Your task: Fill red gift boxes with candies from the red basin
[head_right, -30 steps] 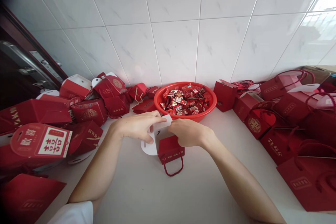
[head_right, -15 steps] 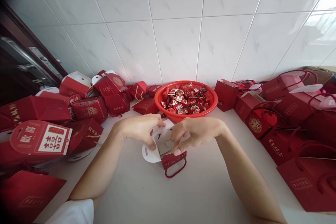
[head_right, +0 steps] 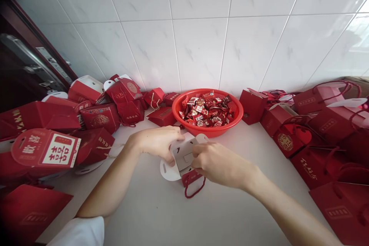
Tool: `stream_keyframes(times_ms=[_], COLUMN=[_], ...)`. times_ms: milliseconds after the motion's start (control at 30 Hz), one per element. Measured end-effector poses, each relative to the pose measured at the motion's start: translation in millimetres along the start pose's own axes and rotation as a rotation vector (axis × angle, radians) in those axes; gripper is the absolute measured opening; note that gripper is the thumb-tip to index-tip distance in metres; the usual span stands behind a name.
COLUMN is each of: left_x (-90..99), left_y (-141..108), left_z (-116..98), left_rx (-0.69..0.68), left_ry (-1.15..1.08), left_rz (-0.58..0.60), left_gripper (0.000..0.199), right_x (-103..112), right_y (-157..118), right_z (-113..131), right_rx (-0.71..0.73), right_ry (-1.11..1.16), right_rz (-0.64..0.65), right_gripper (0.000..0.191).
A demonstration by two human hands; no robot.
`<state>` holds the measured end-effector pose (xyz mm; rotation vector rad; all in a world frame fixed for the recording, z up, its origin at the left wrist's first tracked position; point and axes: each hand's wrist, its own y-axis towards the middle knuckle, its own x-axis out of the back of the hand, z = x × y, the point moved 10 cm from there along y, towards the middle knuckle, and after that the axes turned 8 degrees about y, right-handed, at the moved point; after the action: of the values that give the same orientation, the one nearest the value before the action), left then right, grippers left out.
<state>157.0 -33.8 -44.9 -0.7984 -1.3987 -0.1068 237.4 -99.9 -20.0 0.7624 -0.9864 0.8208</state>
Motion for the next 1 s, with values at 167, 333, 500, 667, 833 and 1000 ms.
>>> stream_keyframes(times_ms=[167, 333, 500, 667, 833, 1000], left_x=[1.0, 2.6, 1.1, 8.7, 10.8, 18.6], left_y=[2, 2, 3, 5, 0, -4], left_z=[4, 1, 6, 5, 6, 1], left_rx=[0.026, 0.004, 0.050, 0.001, -0.010, -0.051], left_ry=[0.005, 0.002, -0.009, -0.087, -0.116, -0.090], left_rz=[0.007, 0.002, 0.003, -0.110, -0.134, -0.195], left_gripper=[0.043, 0.045, 0.038, 0.058, 0.062, 0.053], right_x=[-9, -19, -28, -25, -17, 9], right_y=[-26, -46, -49, -53, -54, -49], right_z=[3, -23, -33, -40, -37, -34], right_rx=[0.072, -0.100, -0.141, -0.059, -0.018, -0.039], right_ry=[-0.146, 0.075, 0.070, -0.049, -0.026, 0.086], right_rz=[-0.218, -0.310, -0.424, -0.571, -0.586, -0.586], right_gripper=[0.032, 0.042, 0.036, 0.039, 0.034, 0.032])
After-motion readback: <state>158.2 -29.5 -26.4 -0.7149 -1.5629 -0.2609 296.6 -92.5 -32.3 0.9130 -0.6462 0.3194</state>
